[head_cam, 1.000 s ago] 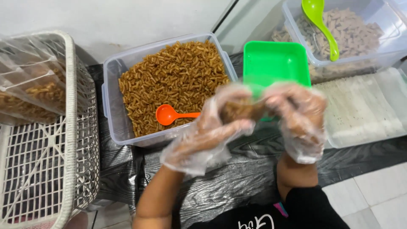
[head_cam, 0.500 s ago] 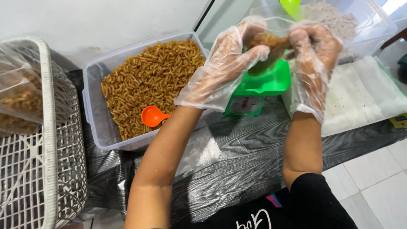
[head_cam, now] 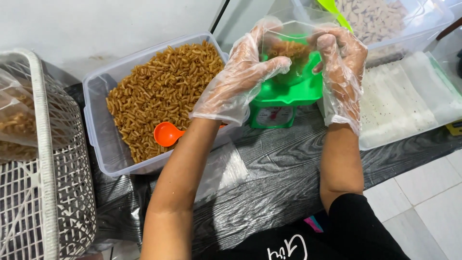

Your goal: Manually portioning small snacks from a large container into individual plastic bags using a spoon.

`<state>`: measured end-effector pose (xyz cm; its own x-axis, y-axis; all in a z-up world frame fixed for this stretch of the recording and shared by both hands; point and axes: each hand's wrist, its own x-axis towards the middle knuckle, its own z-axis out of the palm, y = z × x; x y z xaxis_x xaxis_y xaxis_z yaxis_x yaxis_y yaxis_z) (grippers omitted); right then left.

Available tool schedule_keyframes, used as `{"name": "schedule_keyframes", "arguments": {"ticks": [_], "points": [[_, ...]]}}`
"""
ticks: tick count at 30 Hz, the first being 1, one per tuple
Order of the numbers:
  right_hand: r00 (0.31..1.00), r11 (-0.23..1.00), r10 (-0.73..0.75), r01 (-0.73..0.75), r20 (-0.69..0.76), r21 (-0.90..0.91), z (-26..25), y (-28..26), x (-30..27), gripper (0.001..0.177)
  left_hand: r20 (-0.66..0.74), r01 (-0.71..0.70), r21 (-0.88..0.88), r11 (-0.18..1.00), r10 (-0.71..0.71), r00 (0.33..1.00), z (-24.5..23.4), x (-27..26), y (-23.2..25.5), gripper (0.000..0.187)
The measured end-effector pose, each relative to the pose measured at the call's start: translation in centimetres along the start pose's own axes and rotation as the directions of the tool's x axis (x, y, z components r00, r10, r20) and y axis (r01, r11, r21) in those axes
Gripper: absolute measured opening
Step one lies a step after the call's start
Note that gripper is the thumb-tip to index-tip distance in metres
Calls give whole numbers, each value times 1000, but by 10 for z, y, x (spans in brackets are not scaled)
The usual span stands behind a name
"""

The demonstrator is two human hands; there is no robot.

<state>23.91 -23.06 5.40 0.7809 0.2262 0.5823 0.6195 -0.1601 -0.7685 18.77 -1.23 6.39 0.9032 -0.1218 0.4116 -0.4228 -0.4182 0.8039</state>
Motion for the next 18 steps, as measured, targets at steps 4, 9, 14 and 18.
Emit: {"name": "schedule_keyframes", "arguments": {"ticks": [4,9,14,18], "points": [[1000,999,2,-2,-5,51,-2,-7,-4,61,-7,10,-32,999,-10,1000,1,-1,-2,72],[999,997,-2,5,-38,77,-8,-10,-9,58,-40,41,16,999,-40,998,1,-4,-2,81],[995,988,-47,60,-91,146,-22,20,-12,33,-64,104,-23,994,-105,992,-1,-12,-3,83],[961,994,-53,77,-270,79,-12,-28,-40,32,-111,84,25,996,-81,990,-17,-44,24,94]]}}
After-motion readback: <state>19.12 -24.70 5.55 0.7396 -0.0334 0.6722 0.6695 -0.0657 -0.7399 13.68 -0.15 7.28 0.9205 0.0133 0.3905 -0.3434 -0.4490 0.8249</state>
